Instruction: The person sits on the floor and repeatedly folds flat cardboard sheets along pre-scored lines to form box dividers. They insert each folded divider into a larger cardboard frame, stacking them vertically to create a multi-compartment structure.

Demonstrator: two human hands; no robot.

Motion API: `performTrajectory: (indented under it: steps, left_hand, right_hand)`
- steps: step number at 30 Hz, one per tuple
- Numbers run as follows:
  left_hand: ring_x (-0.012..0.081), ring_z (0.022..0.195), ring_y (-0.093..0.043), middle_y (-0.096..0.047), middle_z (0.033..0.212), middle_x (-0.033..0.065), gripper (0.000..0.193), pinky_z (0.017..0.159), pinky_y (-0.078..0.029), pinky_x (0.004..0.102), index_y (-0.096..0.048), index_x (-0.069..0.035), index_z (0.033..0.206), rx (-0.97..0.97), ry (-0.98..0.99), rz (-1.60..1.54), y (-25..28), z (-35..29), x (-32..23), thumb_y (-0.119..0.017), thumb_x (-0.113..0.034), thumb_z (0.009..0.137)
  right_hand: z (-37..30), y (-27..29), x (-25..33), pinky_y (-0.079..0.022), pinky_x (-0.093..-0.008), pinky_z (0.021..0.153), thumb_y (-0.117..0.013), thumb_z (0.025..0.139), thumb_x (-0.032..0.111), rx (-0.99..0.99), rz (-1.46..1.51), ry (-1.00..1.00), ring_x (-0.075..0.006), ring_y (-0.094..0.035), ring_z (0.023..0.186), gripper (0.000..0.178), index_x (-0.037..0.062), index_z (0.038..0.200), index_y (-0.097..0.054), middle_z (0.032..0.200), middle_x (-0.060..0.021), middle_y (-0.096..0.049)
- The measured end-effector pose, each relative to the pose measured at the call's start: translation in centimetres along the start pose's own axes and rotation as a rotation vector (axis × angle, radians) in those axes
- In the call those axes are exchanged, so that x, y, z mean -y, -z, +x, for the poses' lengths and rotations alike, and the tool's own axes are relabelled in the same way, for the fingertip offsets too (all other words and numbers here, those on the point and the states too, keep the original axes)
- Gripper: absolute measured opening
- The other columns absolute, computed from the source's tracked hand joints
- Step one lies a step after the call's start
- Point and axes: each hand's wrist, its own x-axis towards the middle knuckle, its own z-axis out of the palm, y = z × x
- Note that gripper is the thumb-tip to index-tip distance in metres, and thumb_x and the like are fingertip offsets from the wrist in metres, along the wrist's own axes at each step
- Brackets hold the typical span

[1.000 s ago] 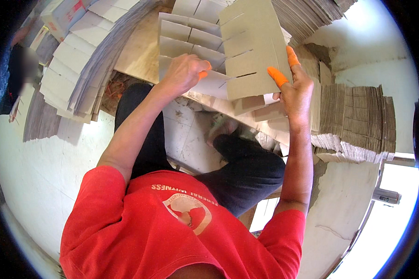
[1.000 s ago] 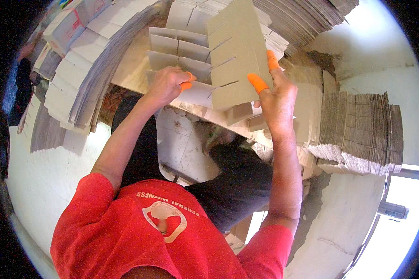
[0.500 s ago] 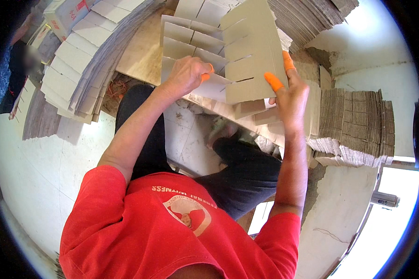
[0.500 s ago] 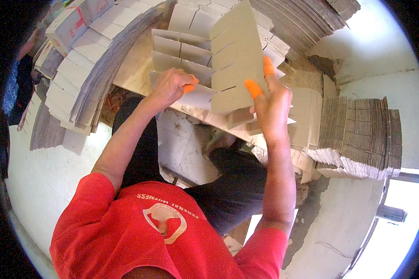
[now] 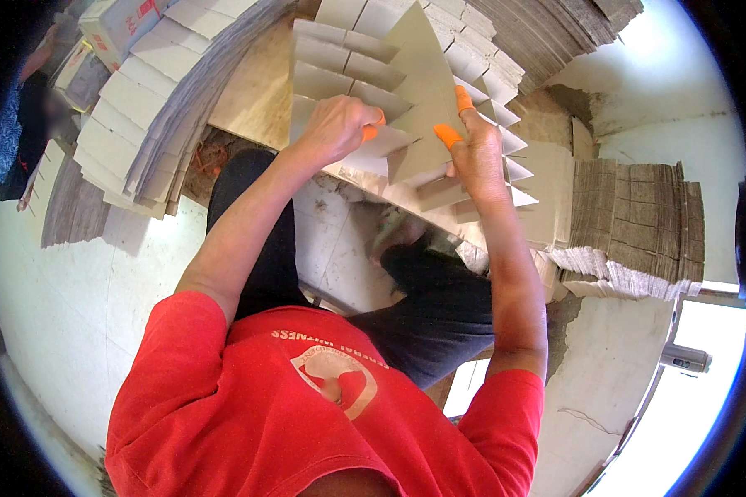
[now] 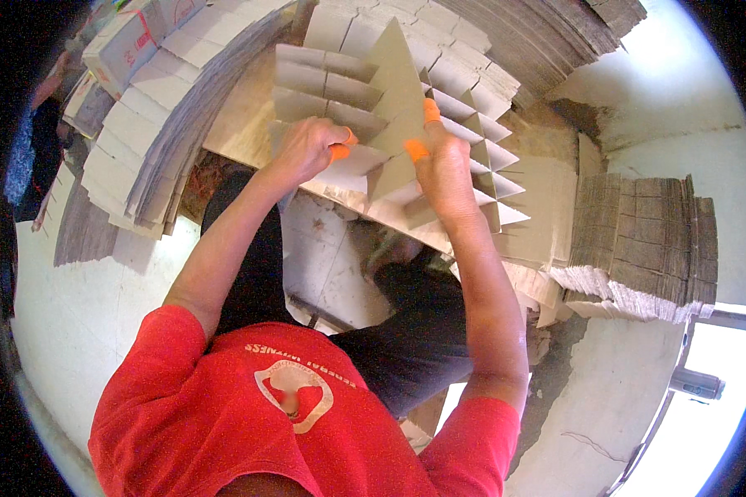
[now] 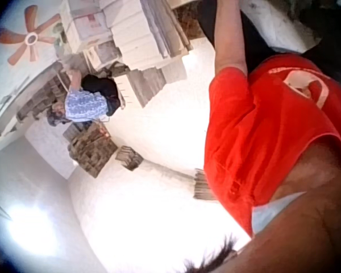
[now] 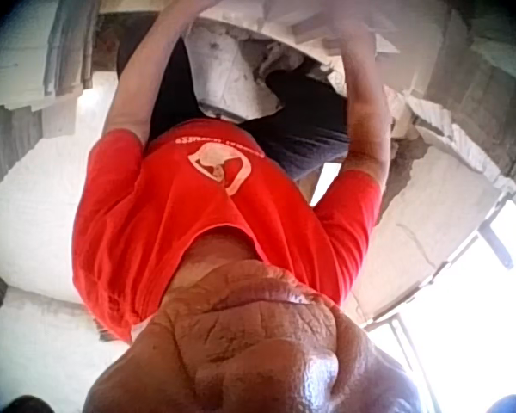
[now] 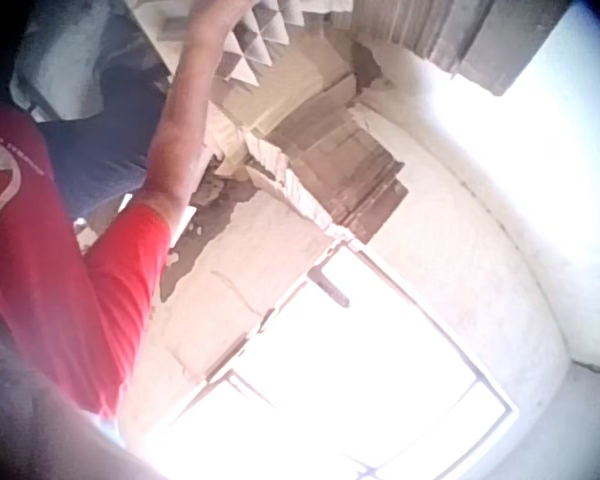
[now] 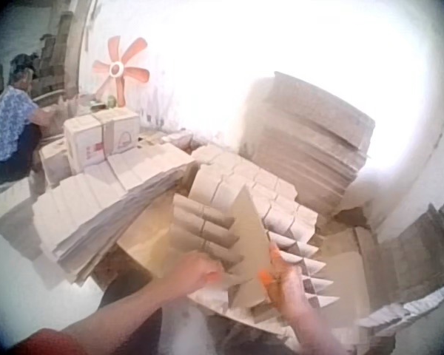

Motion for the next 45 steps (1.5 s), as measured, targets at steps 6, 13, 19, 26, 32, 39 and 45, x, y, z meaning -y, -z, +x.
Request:
performTrajectory:
  steps: [6, 13, 19, 26, 32, 39, 45]
  left_hand:
    - [0.0313, 0.076, -0.063, -0.067, 0.082, 0.0132, 0.012, 0.066, -0.049, 0.0405, -0.069, -0.009, 0.084, -0.002, 0.007, -0.032, -0.8, 0.2, 0.9, -0.068, -0.010, 0.072]
    - [0.0315, 0.077, -0.064, -0.066, 0.083, 0.0143, 0.014, 0.066, -0.050, 0.0399, -0.068, -0.007, 0.084, -0.016, -0.016, -0.024, -0.5, 0.5, 0.4, -0.070, -0.008, 0.070]
    - [0.0318, 0.074, -0.062, -0.065, 0.079, 0.0146, 0.018, 0.067, -0.049, 0.0388, -0.068, -0.007, 0.087, 0.004, -0.011, -0.040, -0.4, 0.2, 0.5, -0.071, -0.008, 0.070]
    - [0.0264, 0.089, -0.061, -0.065, 0.091, 0.0107, 0.038, 0.076, -0.049, 0.0348, -0.066, -0.009, 0.105, -0.087, -0.097, -0.051, 2.1, -0.9, -0.6, -0.074, -0.007, 0.067]
    - [0.0244, 0.094, -0.059, -0.065, 0.101, 0.0103, 0.049, 0.082, -0.047, 0.0325, -0.063, -0.007, 0.112, -0.212, 0.002, 0.045, 3.7, -2.7, 1.0, -0.076, -0.006, 0.064]
    - [0.0246, 0.093, -0.058, -0.064, 0.098, 0.0105, 0.049, 0.083, -0.046, 0.0333, -0.064, -0.005, 0.110, -0.191, 0.047, 0.095, 4.0, -3.2, 2.0, -0.077, -0.006, 0.063]
    - [0.0277, 0.090, -0.058, -0.065, 0.095, 0.0103, 0.044, 0.077, -0.045, 0.0359, -0.065, -0.007, 0.104, -0.248, -0.048, 0.086, 3.8, -3.5, 2.8, -0.078, -0.010, 0.063]
  right_hand:
    - [0.6, 1.3, 2.5, -0.046, -0.0359, 0.045, -0.062, 0.074, -0.008, 0.183, 0.028, -0.104, -0.0236, -0.061, 0.053, 0.060, -0.0081, 0.130, -0.038, 0.071, -0.0214, -0.061]
    - [0.6, -0.5, 0.5, -0.049, -0.0429, 0.063, -0.061, 0.071, -0.007, 0.267, -0.162, 0.035, -0.0391, -0.062, 0.076, 0.067, -0.0107, 0.131, -0.032, 0.087, -0.0280, -0.060]
    - [-2.8, -3.9, -0.9, -0.048, -0.0402, 0.067, -0.066, 0.076, -0.001, 0.237, -0.208, -0.006, -0.0275, -0.065, 0.077, 0.069, 0.0006, 0.137, -0.034, 0.089, -0.0283, -0.060]
    - [-6.0, 6.4, -9.5, -0.051, -0.0371, 0.065, -0.066, 0.082, 0.024, -0.515, -0.583, -0.242, -0.0308, -0.063, 0.077, 0.040, 0.0067, 0.117, -0.056, 0.099, -0.0152, -0.063]
    - [-11.8, 10.6, -19.1, -0.046, -0.0470, 0.081, -0.072, 0.075, 0.034, -0.351, -1.114, -0.708, -0.0358, -0.051, 0.104, 0.055, 0.0071, 0.119, -0.052, 0.107, -0.0166, -0.056]
    - [-12.7, 12.8, -24.1, -0.046, -0.0477, 0.080, -0.077, 0.069, 0.039, -0.246, -0.925, -0.743, -0.0388, -0.057, 0.101, 0.058, 0.0063, 0.110, -0.052, 0.105, -0.0201, -0.060]
    - [-12.4, 13.7, -21.8, -0.048, -0.0471, 0.076, -0.073, 0.075, 0.032, -0.532, -0.756, -0.900, -0.0375, -0.061, 0.096, 0.050, 0.0060, 0.110, -0.049, 0.100, -0.0228, -0.063]
